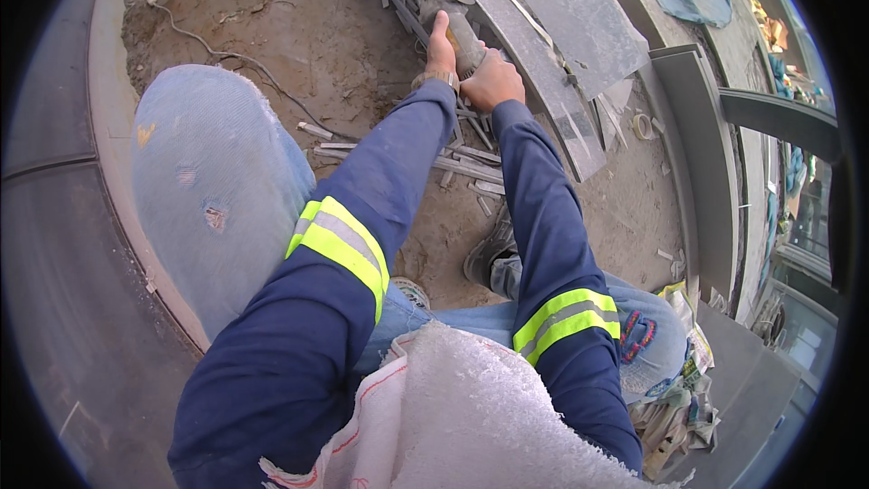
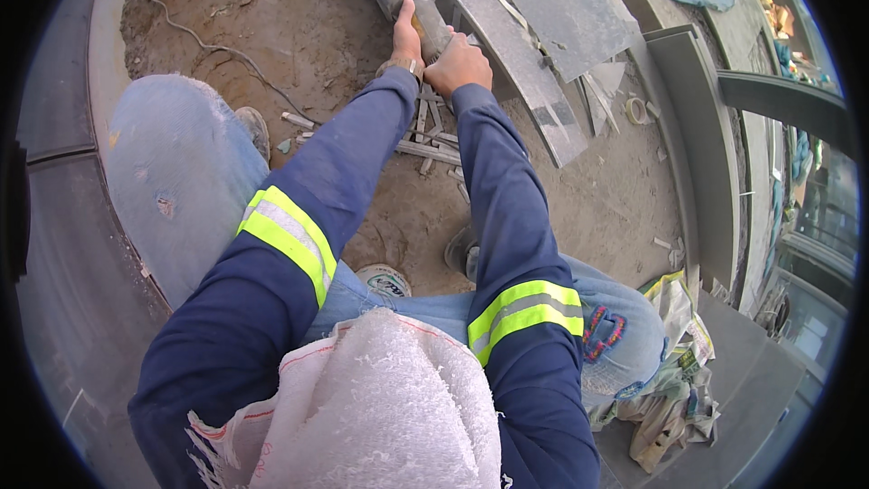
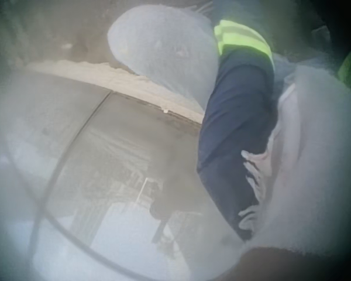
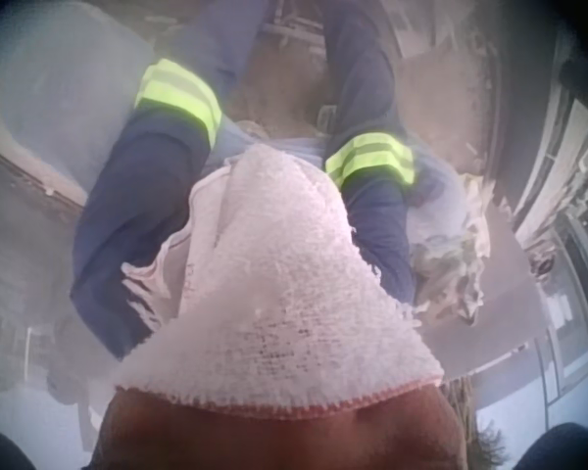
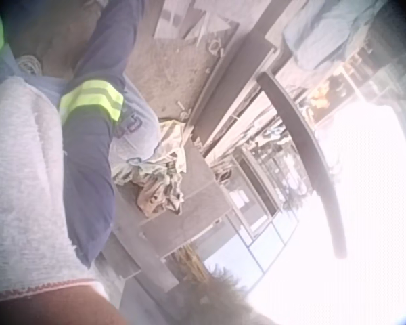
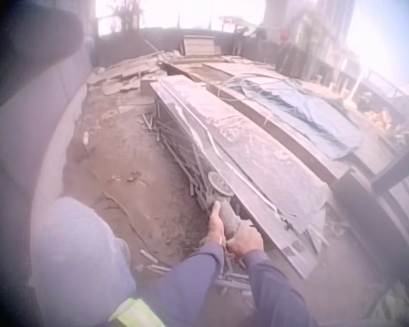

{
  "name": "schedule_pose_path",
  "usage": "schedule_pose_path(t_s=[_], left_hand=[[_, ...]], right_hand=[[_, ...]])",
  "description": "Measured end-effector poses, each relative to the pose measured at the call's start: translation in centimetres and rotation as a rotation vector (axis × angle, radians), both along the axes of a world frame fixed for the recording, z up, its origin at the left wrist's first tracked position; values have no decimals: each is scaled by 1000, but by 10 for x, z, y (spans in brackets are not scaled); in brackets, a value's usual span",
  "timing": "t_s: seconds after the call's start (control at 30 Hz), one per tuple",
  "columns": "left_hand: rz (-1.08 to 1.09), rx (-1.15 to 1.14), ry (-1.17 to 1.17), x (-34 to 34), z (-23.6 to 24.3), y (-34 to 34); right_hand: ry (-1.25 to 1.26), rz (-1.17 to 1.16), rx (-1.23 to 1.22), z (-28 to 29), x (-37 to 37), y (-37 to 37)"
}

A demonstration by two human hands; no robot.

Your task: The person uses an angle grinder to cut multiple metal rods on the ground. They reposition the rods between cuts and continue cutting until the end of the clip.

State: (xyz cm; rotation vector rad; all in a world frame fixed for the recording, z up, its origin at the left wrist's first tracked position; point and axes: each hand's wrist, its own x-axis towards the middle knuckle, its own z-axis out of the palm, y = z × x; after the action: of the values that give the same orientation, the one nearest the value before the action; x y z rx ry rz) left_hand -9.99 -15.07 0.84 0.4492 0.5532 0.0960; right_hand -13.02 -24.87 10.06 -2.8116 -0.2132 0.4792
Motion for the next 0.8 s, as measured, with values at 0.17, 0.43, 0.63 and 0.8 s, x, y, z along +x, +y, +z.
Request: schedule_pose_path(t_s=[0.17, 0.43, 0.63, 0.8], left_hand=[[-6, 9, -15, 7, -6, 6], [-15, 40, -28, 10, -7, 9], [-5, 53, -1, 5, -1, 4], [14, 40, 18, 0, 0, 0]], right_hand=[[2, 1, 9, 1, 3, 5], [19, -1, -9, -7, 12, 7], [14, 8, -15, -6, 10, 2], [21, -7, -7, -1, 1, -1]])
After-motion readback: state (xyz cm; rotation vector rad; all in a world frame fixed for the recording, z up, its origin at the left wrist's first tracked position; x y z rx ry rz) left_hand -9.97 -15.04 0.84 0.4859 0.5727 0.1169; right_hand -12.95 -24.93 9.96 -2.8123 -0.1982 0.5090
